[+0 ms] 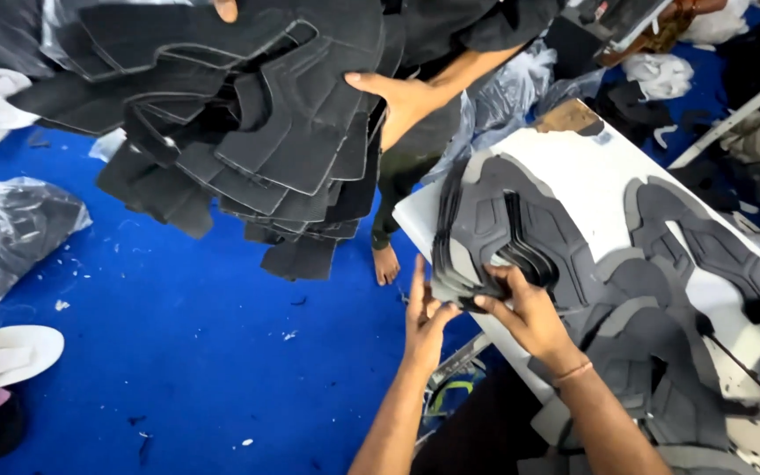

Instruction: The person organizes and trims shoe upper components at a workstation.

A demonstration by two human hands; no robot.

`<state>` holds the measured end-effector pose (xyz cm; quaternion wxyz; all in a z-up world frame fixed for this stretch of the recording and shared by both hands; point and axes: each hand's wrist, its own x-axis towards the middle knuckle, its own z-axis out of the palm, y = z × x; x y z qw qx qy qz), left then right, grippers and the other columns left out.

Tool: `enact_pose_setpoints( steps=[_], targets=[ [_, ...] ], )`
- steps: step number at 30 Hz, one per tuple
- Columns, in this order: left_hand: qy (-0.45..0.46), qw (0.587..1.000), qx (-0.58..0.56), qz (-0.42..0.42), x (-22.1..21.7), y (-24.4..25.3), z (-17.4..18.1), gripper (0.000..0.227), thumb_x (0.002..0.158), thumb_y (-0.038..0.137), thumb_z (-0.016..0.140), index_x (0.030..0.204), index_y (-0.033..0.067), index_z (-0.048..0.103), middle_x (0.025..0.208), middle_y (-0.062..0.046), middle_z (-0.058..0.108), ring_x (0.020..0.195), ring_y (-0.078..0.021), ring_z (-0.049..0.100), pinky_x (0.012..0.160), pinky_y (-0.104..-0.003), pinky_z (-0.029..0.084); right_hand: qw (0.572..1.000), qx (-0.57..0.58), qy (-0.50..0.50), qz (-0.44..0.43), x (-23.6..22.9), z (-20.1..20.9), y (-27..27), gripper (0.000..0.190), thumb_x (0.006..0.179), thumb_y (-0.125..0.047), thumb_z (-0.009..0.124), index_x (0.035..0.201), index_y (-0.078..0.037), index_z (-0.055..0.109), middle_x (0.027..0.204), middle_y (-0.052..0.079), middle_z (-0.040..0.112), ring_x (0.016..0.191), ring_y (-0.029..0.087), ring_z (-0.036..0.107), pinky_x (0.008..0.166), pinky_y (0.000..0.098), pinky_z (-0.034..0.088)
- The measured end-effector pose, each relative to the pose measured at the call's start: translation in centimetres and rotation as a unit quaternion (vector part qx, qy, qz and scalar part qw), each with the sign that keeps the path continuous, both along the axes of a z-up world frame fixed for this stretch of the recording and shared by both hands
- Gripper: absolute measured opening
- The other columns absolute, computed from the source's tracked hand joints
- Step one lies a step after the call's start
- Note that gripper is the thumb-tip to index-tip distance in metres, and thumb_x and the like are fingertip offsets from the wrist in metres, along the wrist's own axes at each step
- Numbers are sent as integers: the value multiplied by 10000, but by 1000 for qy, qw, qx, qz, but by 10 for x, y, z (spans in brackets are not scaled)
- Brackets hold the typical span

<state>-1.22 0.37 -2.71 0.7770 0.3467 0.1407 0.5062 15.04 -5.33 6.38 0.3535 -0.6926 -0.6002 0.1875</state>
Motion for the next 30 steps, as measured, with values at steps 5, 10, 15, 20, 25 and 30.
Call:
enact_pose_setpoints(
  steps=[5,10,15,20,25,30],
  targets=[
    [8,999,-31,-3,0,1,4,841,910,24,572,1661,114,203,1443,-123,538,1154,-208,617,953,-375,541,999,46,-3,-9,1,10,1,441,944,-236,721,1279,7,566,1058,184,727,825,206,670,729,327,543],
    [2,1000,-31,-1,1,5,15,778,932,31,555,1644,88,247,1453,-115,553,1216,-203,623,1000,-377,544,999,21,7,-27,4,14,4,442,944,-234,716,1295,-7,570,1016,176,726,688,209,627,681,332,527],
    [1,997,-72,-34,-8,-18,-10,851,865,-21,582,1645,110,268,1469,-119,532,1185,-232,619,972,-391,542,998,-45,-42,-29,-23,19,-12,430,1012,-218,718,1357,-17,561,971,249,679,809,228,631,752,341,524],
    [-81,993,-74,-46,6,0,-1,882,858,-7,647,1632,148,255,1527,-116,506,1346,-253,590,1063,-438,541,1000,5,5,5,-4,4,-5,496,920,-199,772,1326,-7,560,1093,172,705,884,221,685,801,316,555],
    [-60,993,-88,-44,5,1,3,857,895,-19,635,1636,164,247,1508,-110,504,1298,-267,589,1020,-459,551,998,35,-3,55,-5,15,-1,637,806,-205,836,1327,20,547,1153,169,698,1013,228,715,850,342,555],
    [-61,991,-110,-45,5,2,-4,834,917,-78,565,1634,193,238,1508,-83,504,1292,-255,594,1020,-448,560,996,52,3,76,2,9,-4,564,876,-178,799,1340,28,555,1231,174,688,1115,232,702,888,331,560]
  ],
)
